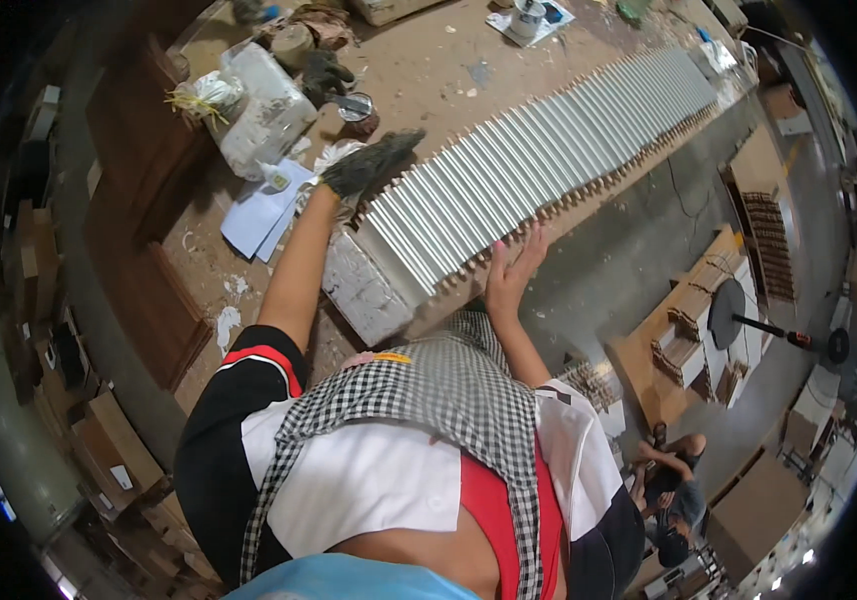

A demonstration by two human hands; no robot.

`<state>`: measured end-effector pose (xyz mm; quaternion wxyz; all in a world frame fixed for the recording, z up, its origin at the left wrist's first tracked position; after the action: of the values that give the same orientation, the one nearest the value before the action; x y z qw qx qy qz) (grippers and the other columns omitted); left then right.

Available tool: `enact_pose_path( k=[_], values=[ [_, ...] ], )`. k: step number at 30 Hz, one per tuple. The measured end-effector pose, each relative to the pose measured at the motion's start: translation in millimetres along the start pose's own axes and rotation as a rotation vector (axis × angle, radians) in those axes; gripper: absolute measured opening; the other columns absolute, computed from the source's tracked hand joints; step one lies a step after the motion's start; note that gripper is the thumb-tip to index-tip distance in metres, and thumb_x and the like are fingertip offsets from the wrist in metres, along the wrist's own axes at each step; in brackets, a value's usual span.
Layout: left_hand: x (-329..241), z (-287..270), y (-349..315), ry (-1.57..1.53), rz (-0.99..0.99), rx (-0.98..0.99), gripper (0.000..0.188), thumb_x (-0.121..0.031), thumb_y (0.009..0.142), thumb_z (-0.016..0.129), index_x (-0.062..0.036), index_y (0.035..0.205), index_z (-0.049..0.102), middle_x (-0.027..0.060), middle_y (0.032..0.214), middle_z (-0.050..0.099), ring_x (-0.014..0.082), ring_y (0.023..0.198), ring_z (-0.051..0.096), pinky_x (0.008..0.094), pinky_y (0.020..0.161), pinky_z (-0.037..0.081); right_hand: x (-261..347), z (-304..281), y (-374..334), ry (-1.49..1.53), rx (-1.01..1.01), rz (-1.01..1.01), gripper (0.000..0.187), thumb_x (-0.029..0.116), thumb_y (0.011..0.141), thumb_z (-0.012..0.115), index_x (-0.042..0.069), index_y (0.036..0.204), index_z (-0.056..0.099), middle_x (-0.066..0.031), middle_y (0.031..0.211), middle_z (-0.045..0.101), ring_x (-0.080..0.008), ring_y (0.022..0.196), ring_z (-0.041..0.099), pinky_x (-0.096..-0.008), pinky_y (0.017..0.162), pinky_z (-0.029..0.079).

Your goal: The person applies adhesive from a small bottle onto several white rectangular wood pieces, then arranges them in a long row along a workbench and wipes excess glue with a blue cloth.

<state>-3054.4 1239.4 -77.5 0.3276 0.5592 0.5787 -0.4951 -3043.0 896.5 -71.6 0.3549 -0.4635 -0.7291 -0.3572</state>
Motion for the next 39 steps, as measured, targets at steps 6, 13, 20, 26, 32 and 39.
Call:
enact_pose_path(
  k=[6, 13, 20, 26, 32, 39],
  values=[
    [3, 23, -17, -0.087, -0.02, -0.007, 0.05, -0.027, 0.105, 0.032, -0.0081, 0.152, 0.034, 0.0086, 0.154, 0.04, 0.0183, 0.142, 0.037, 0.0344, 0.116, 0.029, -14, -18, -43, 0.226, 0.417, 0.488, 0.036, 0.023, 0.092, 0.071, -0.002, 0.112, 0.053, -0.0078, 0.084, 0.064, -0.013, 0.072, 0.062, -0.0277, 0.064, 0.052],
    [57, 36, -19, -0.357, -0.128, -0.044, 0.05, -0.031, 0.107, 0.03, -0.008, 0.151, 0.037, 0.0073, 0.152, 0.042, 0.0179, 0.139, 0.04, 0.0336, 0.114, 0.032, 6, -5, -49, 0.087, 0.44, 0.297, 0.029, 0.023, 0.089, 0.074, 0.0, 0.1, 0.059, -0.0101, 0.076, 0.066, -0.0142, 0.063, 0.061, -0.0287, 0.061, 0.05],
    [8, 29, -66, -0.181, -0.517, -0.219, 0.043, -0.019, 0.104, 0.041, -0.0026, 0.143, 0.047, 0.0108, 0.136, 0.056, 0.0177, 0.117, 0.053, 0.0287, 0.105, 0.039, 20, -4, -55, -0.061, 0.788, 0.008, 0.015, 0.015, 0.089, 0.068, 0.003, 0.098, 0.065, -0.016, 0.079, 0.065, -0.0308, 0.069, 0.065, -0.0383, 0.062, 0.049],
    [42, 35, -73, -0.028, -0.25, -0.179, 0.044, -0.018, 0.103, 0.037, -0.0007, 0.144, 0.044, 0.0147, 0.141, 0.051, 0.0237, 0.125, 0.05, 0.031, 0.108, 0.037, 37, -1, -52, -0.181, 0.741, -0.108, 0.015, 0.02, 0.089, 0.07, 0.005, 0.091, 0.066, -0.0157, 0.078, 0.064, -0.0341, 0.071, 0.063, -0.0415, 0.061, 0.048],
    [49, 29, -60, -0.018, -0.245, -0.167, 0.047, -0.021, 0.105, 0.034, -0.0012, 0.147, 0.039, 0.0126, 0.147, 0.044, 0.0223, 0.132, 0.043, 0.0313, 0.112, 0.031, 42, -10, -46, -0.291, 0.808, -0.071, 0.033, 0.037, 0.091, 0.066, 0.006, 0.084, 0.067, -0.0146, 0.072, 0.063, -0.0343, 0.07, 0.062, -0.044, 0.063, 0.048],
    [59, 17, -31, -0.03, -0.211, -0.12, 0.05, -0.025, 0.107, 0.03, -0.0017, 0.15, 0.032, 0.0102, 0.154, 0.036, 0.0206, 0.139, 0.035, 0.0317, 0.116, 0.025, 30, -14, -37, -0.214, 0.8, -0.013, 0.03, 0.034, 0.092, 0.065, 0.004, 0.089, 0.068, -0.0158, 0.082, 0.065, -0.0346, 0.077, 0.063, -0.0427, 0.067, 0.05]
  ],
)
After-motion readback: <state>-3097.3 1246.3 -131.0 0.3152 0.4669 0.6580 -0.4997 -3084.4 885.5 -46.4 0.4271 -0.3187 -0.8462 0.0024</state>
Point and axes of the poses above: each hand's wrist, its own y-axis towards the middle knuckle, its own z-axis out of the palm, x = y × z, the point moved 1 cm from there along y, towards the middle knuckle
